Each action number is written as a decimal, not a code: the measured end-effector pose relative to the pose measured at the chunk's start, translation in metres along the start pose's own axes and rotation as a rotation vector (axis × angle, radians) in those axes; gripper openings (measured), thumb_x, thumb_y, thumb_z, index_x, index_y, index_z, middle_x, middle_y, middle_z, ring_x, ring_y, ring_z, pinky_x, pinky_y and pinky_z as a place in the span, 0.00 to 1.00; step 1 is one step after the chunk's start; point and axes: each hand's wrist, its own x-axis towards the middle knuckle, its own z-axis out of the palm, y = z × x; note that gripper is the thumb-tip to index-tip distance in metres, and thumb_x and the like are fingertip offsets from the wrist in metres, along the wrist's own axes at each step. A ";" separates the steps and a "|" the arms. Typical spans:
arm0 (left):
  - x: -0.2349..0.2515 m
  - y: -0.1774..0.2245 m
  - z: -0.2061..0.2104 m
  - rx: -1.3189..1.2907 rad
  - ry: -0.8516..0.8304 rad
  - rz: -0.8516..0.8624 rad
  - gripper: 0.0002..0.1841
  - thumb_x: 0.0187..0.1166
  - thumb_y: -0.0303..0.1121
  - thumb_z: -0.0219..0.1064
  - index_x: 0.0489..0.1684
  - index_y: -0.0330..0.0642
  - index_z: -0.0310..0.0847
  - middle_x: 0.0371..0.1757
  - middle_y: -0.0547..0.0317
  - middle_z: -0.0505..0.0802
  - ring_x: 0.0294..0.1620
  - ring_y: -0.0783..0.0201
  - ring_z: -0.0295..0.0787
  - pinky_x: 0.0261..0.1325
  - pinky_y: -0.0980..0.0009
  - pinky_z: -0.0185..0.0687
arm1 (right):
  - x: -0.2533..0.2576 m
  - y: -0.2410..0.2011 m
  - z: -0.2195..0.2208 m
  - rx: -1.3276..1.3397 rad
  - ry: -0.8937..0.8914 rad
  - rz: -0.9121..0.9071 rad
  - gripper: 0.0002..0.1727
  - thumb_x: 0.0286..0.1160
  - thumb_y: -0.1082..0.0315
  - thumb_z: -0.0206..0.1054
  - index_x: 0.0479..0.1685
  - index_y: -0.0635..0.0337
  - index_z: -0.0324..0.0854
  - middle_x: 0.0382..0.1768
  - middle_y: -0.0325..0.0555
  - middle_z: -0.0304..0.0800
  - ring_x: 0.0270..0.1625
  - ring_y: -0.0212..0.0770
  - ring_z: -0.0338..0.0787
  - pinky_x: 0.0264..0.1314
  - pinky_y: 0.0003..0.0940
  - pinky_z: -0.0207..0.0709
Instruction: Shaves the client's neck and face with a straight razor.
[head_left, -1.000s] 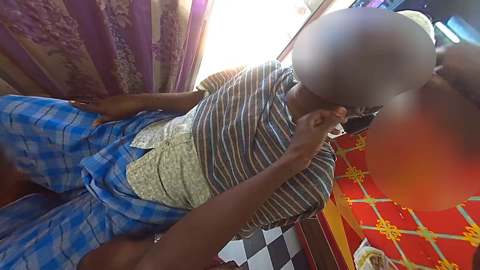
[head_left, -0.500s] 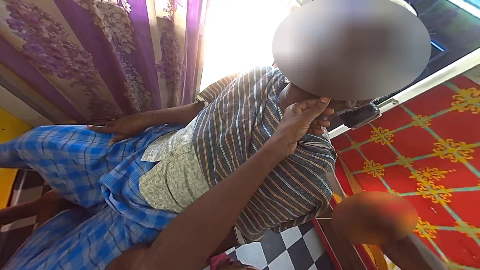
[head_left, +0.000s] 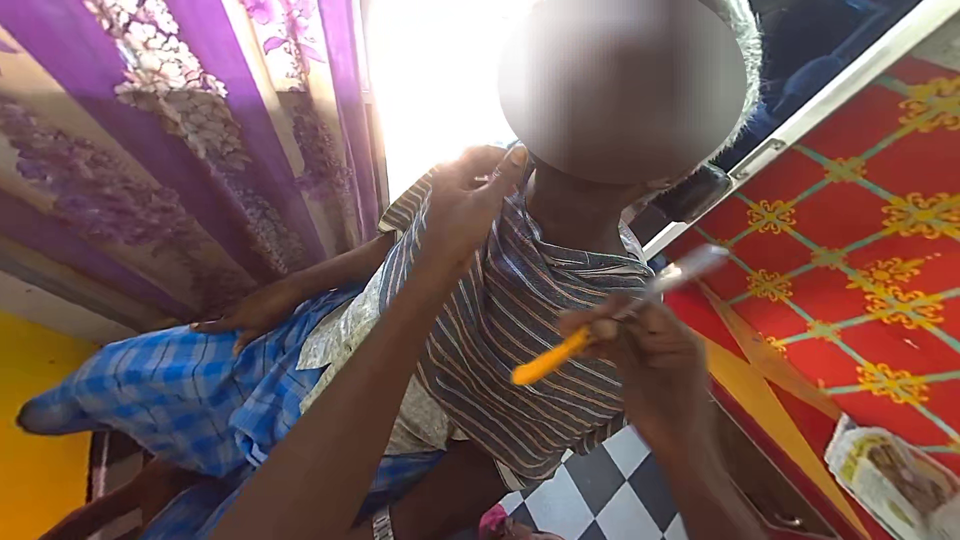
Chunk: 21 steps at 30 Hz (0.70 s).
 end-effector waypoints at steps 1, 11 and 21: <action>0.005 0.001 -0.003 0.049 0.005 0.002 0.19 0.81 0.44 0.71 0.61 0.41 0.82 0.52 0.58 0.91 0.48 0.67 0.90 0.52 0.68 0.88 | 0.008 0.006 0.022 -0.001 0.009 -0.042 0.06 0.85 0.67 0.63 0.52 0.53 0.83 0.47 0.38 0.96 0.43 0.33 0.96 0.41 0.30 0.93; 0.040 0.004 0.029 0.411 -0.138 0.118 0.61 0.52 0.57 0.87 0.90 0.42 0.55 0.75 0.50 0.81 0.75 0.60 0.78 0.78 0.58 0.74 | 0.107 0.052 0.127 0.495 0.533 0.032 0.09 0.80 0.82 0.62 0.54 0.71 0.79 0.41 0.47 0.90 0.42 0.34 0.94 0.50 0.32 0.92; 0.045 0.009 0.029 0.578 0.085 0.327 0.54 0.53 0.67 0.82 0.78 0.41 0.68 0.53 0.59 0.91 0.52 0.67 0.89 0.58 0.63 0.85 | 0.136 0.064 0.138 0.326 0.584 -0.134 0.13 0.68 0.87 0.67 0.52 0.76 0.83 0.41 0.51 0.91 0.43 0.31 0.92 0.50 0.25 0.88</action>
